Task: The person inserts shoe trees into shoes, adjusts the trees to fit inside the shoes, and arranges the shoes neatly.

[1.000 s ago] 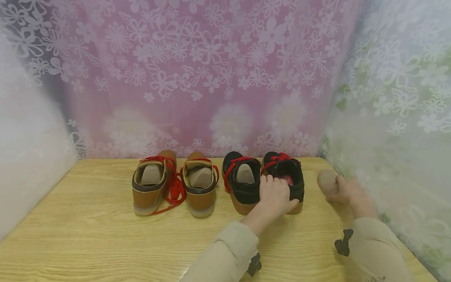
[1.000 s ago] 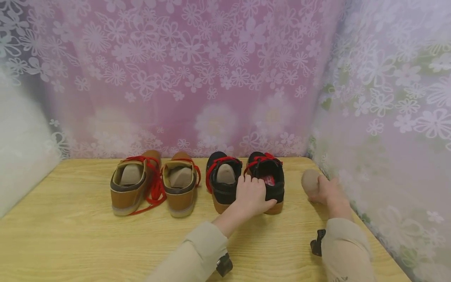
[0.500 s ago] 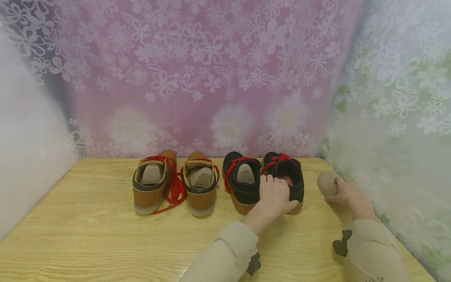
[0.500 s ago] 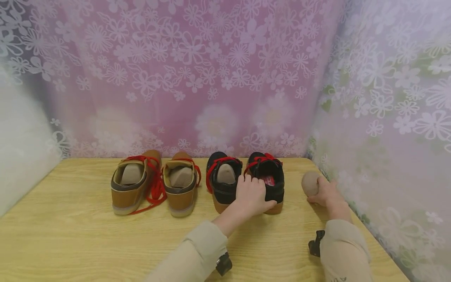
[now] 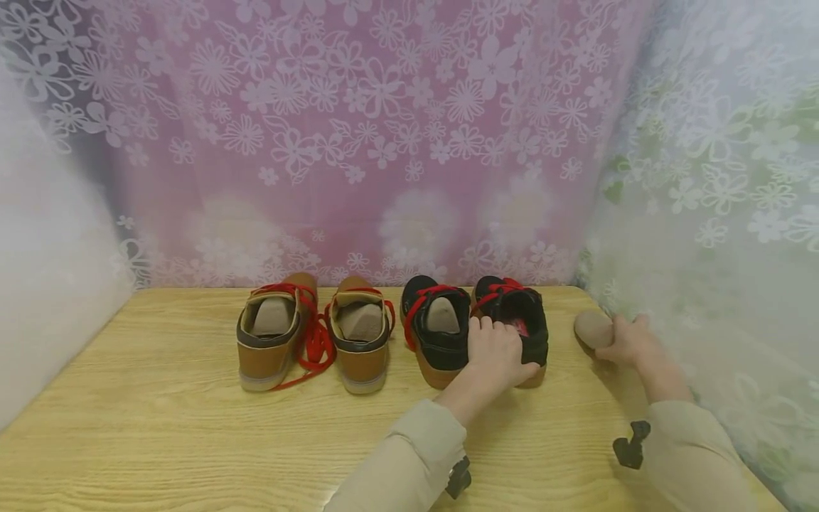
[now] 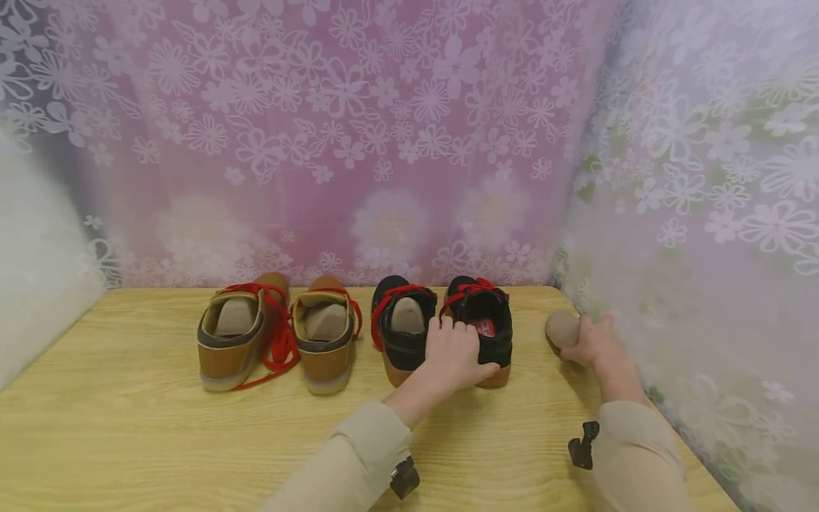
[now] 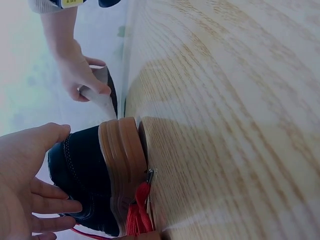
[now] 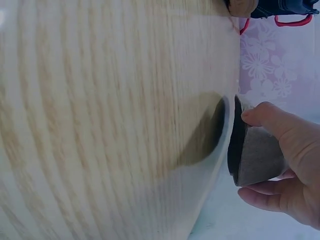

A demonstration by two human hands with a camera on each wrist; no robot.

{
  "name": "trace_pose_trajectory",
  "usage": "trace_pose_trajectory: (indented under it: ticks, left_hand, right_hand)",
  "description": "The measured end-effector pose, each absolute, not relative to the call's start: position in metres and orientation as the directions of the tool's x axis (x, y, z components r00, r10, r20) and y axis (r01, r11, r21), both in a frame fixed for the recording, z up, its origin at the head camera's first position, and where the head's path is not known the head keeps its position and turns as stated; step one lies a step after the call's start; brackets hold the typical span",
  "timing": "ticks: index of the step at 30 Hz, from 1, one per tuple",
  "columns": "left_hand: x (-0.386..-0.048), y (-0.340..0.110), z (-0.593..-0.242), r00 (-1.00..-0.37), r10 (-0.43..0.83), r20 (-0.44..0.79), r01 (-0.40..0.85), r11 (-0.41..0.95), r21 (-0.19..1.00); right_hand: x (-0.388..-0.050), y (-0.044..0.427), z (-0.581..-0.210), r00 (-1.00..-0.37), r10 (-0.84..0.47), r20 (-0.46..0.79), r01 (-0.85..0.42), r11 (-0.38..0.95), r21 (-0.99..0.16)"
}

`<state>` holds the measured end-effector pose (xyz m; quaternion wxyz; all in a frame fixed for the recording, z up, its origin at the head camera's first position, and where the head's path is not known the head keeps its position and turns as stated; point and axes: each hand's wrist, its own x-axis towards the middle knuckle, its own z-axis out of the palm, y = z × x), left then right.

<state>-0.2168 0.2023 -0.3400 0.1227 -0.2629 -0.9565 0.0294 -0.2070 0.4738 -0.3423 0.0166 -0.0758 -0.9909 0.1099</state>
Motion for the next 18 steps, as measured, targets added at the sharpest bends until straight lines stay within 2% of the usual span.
trace_pose_trajectory:
  ticks: [12,18]
  left_hand:
    - [-0.217,0.201,-0.338,-0.829,0.512,0.225,0.501,0.859,-0.11]
    - [-0.218,0.202,-0.34,-0.83,0.513,0.22,0.502,0.858,-0.106]
  right_hand:
    - [-0.209,0.464,-0.329,-0.99,0.047,0.13,0.026,0.988,-0.155]
    - [-0.208,0.457,-0.32,-0.989,0.024,0.146,0.002,0.989,-0.151]
